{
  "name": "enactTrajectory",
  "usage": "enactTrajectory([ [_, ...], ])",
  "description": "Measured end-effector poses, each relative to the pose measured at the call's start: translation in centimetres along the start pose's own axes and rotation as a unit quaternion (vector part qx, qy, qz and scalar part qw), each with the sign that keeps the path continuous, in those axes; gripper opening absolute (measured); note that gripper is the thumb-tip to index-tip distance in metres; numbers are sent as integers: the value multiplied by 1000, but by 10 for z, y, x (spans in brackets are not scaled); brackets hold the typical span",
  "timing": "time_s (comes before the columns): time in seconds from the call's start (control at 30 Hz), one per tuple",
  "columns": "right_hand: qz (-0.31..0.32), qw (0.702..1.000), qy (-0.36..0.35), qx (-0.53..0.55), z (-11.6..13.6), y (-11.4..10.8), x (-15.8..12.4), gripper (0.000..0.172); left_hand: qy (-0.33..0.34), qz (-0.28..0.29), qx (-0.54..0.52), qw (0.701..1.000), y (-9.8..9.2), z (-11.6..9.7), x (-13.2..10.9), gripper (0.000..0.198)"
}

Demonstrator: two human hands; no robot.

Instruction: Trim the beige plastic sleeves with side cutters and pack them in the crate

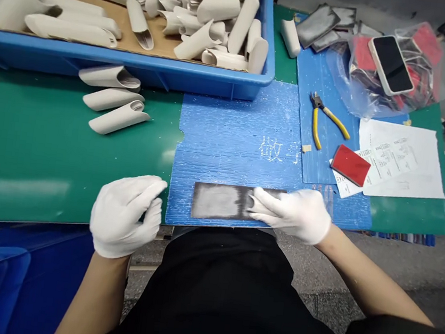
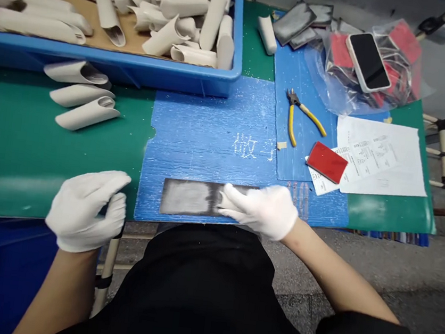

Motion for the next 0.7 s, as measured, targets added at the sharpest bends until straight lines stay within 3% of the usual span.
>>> enactTrajectory([
  [0.13, -30, 997, -54, -44, 8, -19, 10, 76, -42, -44, 22, 998, -6, 6, -4, 54],
  [0.27, -62, 993, -23, -98, -2, -46, -9, 61, -66, -48, 40, 996, -6, 10, -10, 52],
  [0.4, -23, 990, -85, -112, 12, -27, -21, 45, -77, -62, 80, 992, -2, 13, -16, 46],
  [0.47, -20, 989, -121, -80, 24, -11, -22, 47, -73, -72, 96, 990, 0, 12, -21, 43],
  [0.57, -44, 993, -95, -51, 28, -1, -18, 46, -65, -82, 112, 988, 1, 12, -25, 41],
  [0.7, -77, 994, -63, -53, 26, -8, -18, 44, -70, -84, 122, 986, 1, 13, -25, 42],
])
Point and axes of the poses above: each hand's wrist, its own x-axis towards the middle knuckle, its own y-axis out of the palm, z = x × y, the point moved 8 cm from there along x, towards the middle knuckle, and after that the axes turned 15 degrees about -y, right-handed, at the moved point
